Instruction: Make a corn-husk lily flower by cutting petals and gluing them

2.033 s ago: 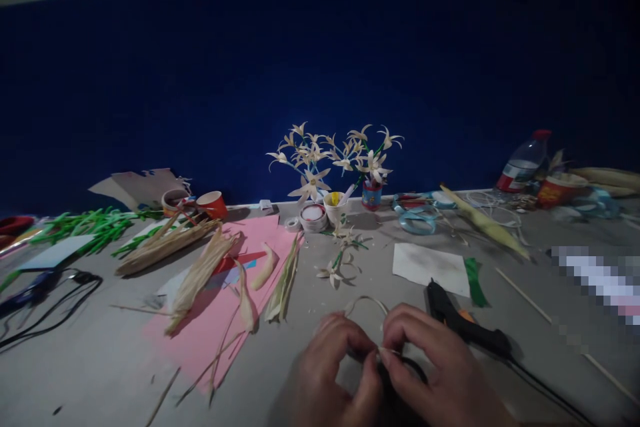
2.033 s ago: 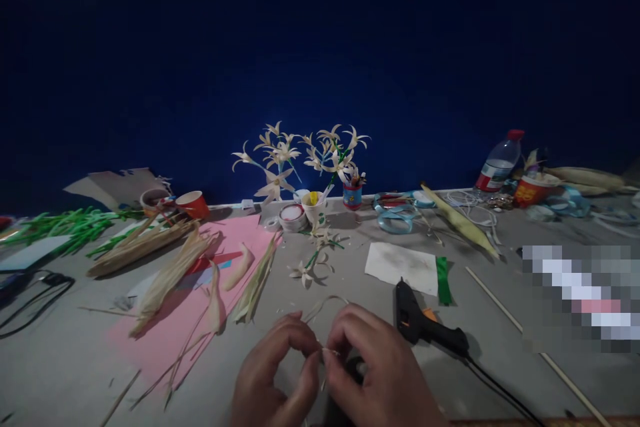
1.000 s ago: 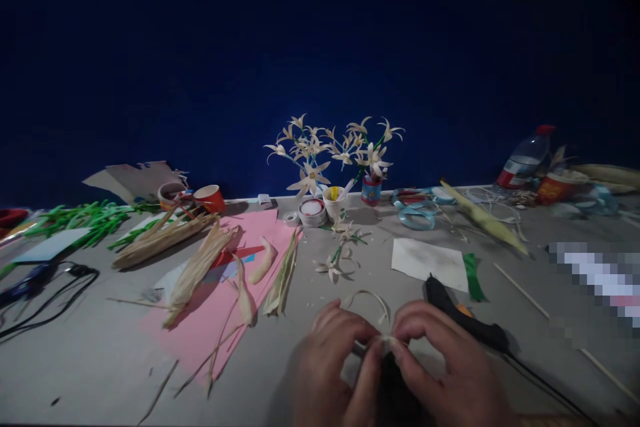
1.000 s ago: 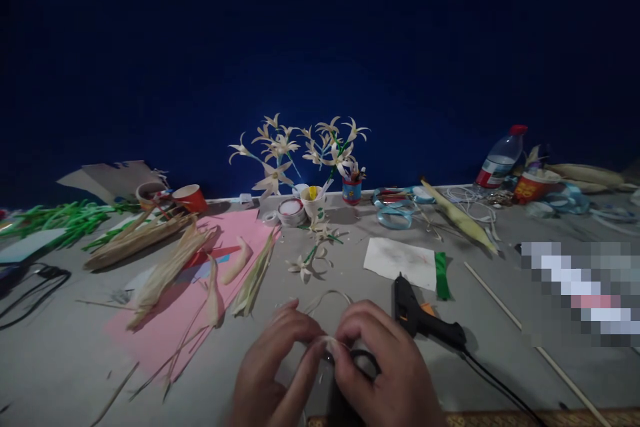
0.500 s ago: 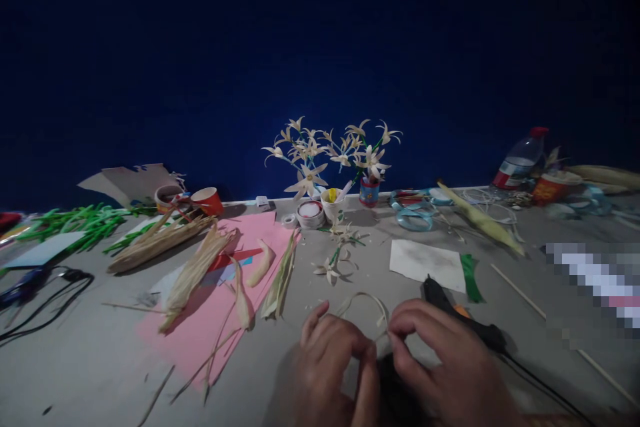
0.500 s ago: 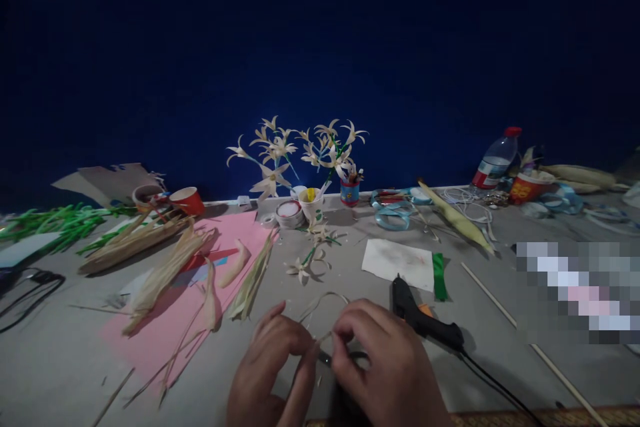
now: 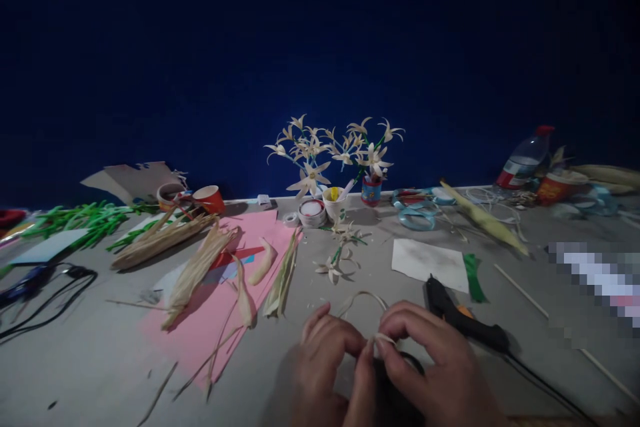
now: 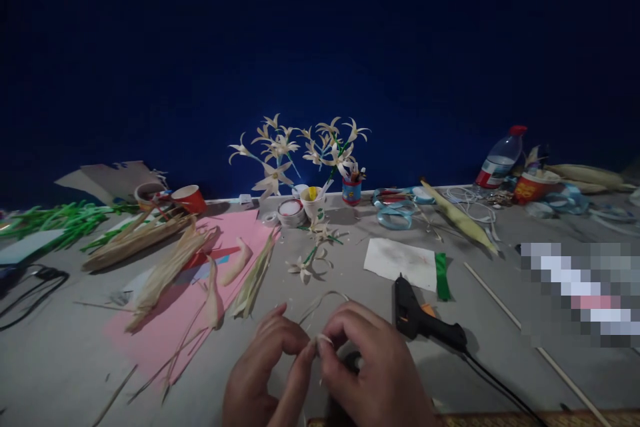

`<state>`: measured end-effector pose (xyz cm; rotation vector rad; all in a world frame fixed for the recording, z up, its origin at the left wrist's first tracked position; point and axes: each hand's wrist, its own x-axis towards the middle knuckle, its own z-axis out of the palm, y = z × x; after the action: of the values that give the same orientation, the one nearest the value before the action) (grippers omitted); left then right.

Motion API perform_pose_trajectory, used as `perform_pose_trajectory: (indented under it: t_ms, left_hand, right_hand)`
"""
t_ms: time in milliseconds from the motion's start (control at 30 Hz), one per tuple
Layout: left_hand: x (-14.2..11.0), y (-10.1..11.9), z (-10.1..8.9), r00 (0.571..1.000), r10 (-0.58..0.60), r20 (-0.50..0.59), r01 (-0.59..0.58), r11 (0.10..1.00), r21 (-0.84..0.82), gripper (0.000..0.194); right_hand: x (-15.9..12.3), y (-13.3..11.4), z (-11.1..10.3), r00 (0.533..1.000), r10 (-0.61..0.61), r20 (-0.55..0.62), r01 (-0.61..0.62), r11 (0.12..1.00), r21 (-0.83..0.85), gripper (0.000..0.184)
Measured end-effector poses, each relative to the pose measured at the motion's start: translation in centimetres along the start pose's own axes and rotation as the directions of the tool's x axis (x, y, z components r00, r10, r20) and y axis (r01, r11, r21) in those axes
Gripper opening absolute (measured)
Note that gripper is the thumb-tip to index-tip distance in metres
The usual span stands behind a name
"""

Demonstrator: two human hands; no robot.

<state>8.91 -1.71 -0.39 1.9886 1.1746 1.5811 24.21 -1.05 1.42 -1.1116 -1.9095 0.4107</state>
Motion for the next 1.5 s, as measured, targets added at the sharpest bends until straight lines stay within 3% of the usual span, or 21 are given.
perform_pose_trajectory:
  t_ms: [200,267,333,400,467,567,733,900,967,1067,1167,1233,1333,1433,1500]
  left_hand:
    - [0.0,-0.4,-0.6,0.999,0.033,-0.009,-0.032,0.998,0.053,0.020]
    - [0.1,-0.5,-0.8,0.998,0.045,0.044,-0.048,0.996,0.074,0.020]
    - [0.1,-0.5,-0.6,0.996,0.055,0.069,-0.060,0.995,0.074,0.020]
    - [0.1,-0.4,-0.3,0.998,0.054,0.042,-0.056,0.997,0.061,0.020]
    - [0.1,-0.3,0.1,0.999,0.050,0.008,-0.050,0.997,0.060,0.020]
    - [-0.1,-0.4,0.2,0.999,0.052,0.003,-0.052,0.997,0.061,0.020]
    - [-0.2,-0.7,-0.1,1.000,0.007,-0.005,-0.007,0.999,0.036,0.019]
    - [-0.1,-0.7,0.3,1.000,0.026,0.002,-0.026,0.999,0.029,0.019]
    - [-0.2,-0.8,0.4,0.999,0.041,-0.007,-0.041,0.999,0.036,0.020]
    - [-0.3,-0.9,0.3,0.999,0.028,-0.035,-0.027,0.999,0.022,0.019]
    - [-0.4,-0.8,-0.1,0.996,-0.086,-0.022,0.085,0.996,-0.037,0.018]
    - [-0.3,-0.5,-0.3,0.971,-0.234,0.042,0.238,0.964,-0.118,0.019]
    - [0.0,-0.1,-0.7,0.881,-0.429,0.199,0.470,0.843,-0.262,0.024]
    - [0.5,0.0,-0.9,0.774,-0.509,0.377,0.632,0.663,-0.401,0.025]
    - [0.8,-0.1,-1.0,0.693,-0.524,0.494,0.720,0.522,-0.457,0.023]
  right_hand:
    - [-0.2,2.0,-2.2,0.977,-0.019,-0.212,-0.027,0.977,-0.213,0.013]
    - [-0.3,1.6,-2.4,0.987,0.020,-0.159,-0.045,0.987,-0.152,0.011]
    - [-0.2,0.7,-1.9,0.998,0.062,-0.027,-0.063,0.997,-0.033,0.013]
    - [0.0,-0.2,-1.1,0.994,0.090,0.070,-0.092,0.995,0.029,0.012]
    - [0.2,-0.4,-0.6,0.991,0.095,0.094,-0.098,0.995,0.026,0.014]
    - [0.5,0.3,-0.7,0.996,0.058,0.060,-0.057,0.998,-0.024,0.016]
    - [0.4,1.4,-2.3,0.983,0.076,-0.168,-0.104,0.981,-0.163,0.014]
    - [0.1,-0.3,-1.4,0.998,0.060,0.016,-0.060,0.997,-0.042,0.012]
    - [0.3,-0.4,-1.0,0.998,0.054,0.037,-0.052,0.998,-0.041,0.014]
    - [0.7,0.5,-1.3,0.999,0.024,-0.048,-0.031,0.989,-0.145,0.015]
    - [0.8,1.4,-2.5,0.989,0.021,-0.144,-0.047,0.982,-0.180,0.013]
    - [0.8,1.1,-3.1,0.998,-0.024,-0.061,0.017,0.993,-0.115,0.016]
    - [0.9,-0.1,-3.6,0.980,-0.144,0.136,0.153,0.987,-0.058,0.043]
    - [1.3,-1.0,-3.6,0.948,-0.172,0.267,0.185,0.983,-0.022,0.031]
    - [1.5,-1.1,-3.4,0.942,-0.092,0.322,0.083,0.996,0.039,0.020]
